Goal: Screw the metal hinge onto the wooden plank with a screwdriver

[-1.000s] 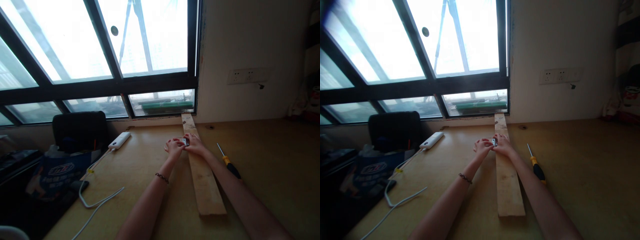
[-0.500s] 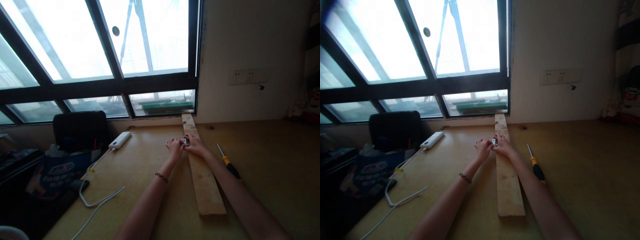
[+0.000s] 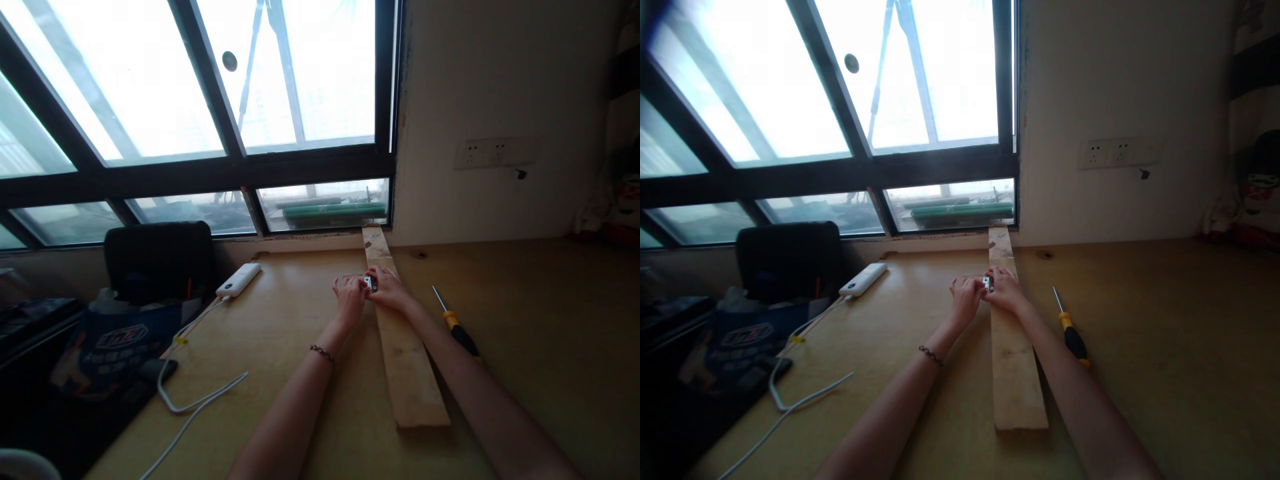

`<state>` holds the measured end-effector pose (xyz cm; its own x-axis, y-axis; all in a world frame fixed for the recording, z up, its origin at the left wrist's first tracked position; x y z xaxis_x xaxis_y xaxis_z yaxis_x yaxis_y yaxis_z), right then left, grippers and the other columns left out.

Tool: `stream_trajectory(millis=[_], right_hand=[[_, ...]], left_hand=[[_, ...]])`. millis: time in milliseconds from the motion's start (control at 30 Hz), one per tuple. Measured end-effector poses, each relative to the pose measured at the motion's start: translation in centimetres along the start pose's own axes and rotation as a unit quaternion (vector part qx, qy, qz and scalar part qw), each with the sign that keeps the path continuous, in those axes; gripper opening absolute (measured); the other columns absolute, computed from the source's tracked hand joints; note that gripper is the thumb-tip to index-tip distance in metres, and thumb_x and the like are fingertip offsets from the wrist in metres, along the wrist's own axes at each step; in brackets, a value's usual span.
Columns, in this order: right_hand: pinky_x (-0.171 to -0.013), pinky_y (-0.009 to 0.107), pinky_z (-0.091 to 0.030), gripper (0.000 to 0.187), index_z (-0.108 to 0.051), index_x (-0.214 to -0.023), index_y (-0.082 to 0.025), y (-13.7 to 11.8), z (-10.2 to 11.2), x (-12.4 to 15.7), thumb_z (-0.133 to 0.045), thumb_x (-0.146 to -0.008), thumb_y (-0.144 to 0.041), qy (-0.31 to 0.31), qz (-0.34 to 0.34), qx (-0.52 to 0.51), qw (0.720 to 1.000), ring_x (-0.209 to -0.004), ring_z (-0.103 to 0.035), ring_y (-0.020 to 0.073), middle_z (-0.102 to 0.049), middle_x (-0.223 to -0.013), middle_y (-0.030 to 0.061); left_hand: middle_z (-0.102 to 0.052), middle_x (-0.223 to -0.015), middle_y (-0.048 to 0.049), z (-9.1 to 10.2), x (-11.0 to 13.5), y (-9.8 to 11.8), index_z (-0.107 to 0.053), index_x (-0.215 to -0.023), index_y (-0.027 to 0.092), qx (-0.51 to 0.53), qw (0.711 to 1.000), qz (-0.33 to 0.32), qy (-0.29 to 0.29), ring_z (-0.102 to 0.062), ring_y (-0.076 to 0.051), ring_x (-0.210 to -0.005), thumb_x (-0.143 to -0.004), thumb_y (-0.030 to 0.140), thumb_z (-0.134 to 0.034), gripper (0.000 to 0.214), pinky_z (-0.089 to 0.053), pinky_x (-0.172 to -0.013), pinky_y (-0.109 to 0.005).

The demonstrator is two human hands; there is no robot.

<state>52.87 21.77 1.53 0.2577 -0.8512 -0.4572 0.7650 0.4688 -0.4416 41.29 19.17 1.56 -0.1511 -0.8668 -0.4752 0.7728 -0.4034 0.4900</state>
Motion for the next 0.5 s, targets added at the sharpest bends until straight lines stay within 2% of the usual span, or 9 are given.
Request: stream_trajectory(millis=[200,300,400,500], right_hand=[[-0.094,0.038,-0.034,0.059,-0.05,-0.109,-0.019,0.1,0.1,0.1,-0.07,-0.056,-0.034,0.006,0.001,-0.006,1.0,-0.103,-0.052,0.0247,-0.06,-0.108,0.0076],[-0.094,0.039,-0.034,0.059,-0.05,-0.11,-0.019,0.1,0.0,0.1,-0.07,-0.056,-0.033,0.004,-0.001,-0.009,1.0,-0.104,-0.051,0.0249,-0.06,-0.109,0.0076],[-0.094,0.039,-0.034,0.057,-0.051,-0.109,-0.02,0.0,0.0,0.1,-0.07,-0.057,-0.035,0.001,0.001,-0.006,1.0,-0.105,-0.051,0.0253,-0.059,-0.11,0.0078],[-0.093,0.039,-0.034,0.056,-0.052,-0.108,-0.02,-0.1,0.1,0.1,-0.07,-0.057,-0.035,-0.001,0.002,0.001,1.0,-0.105,-0.051,0.0257,-0.059,-0.11,0.0081]], left_hand=[[-0.066,-0.093,-0.0005,0.0,0.2,-0.9,-0.061,-0.081,0.026,0.026,0.999,0.015,0.04,-0.049,-0.021,-0.104,-0.074,0.026,-0.061,0.007,-0.009,-0.103,-0.047],[-0.065,-0.097,0.0005,0.1,0.2,-1.5,-0.065,-0.077,0.028,0.028,0.997,0.042,0.059,-0.045,-0.023,-0.108,-0.071,0.03,-0.065,0.007,-0.01,-0.101,-0.049],[-0.064,-0.097,-0.0011,0.1,-0.1,-2.2,-0.068,-0.072,0.027,0.061,0.994,0.08,0.048,-0.045,-0.024,-0.107,-0.067,0.033,-0.068,0.008,-0.017,-0.099,-0.047],[-0.065,-0.093,-0.0029,-0.1,-0.6,-2.6,-0.07,-0.067,0.026,0.115,0.989,0.088,0.024,-0.046,-0.025,-0.105,-0.062,0.032,-0.071,0.008,-0.023,-0.096,-0.043]])
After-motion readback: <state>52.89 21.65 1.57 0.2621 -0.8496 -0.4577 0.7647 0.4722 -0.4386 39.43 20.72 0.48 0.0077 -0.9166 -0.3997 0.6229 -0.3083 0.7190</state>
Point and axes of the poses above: each hand's wrist, its own x-axis away from the middle knuckle, its own z-axis out of the back of the hand, y = z × x, the point moved 6 cm from there along -x, towards the middle knuckle
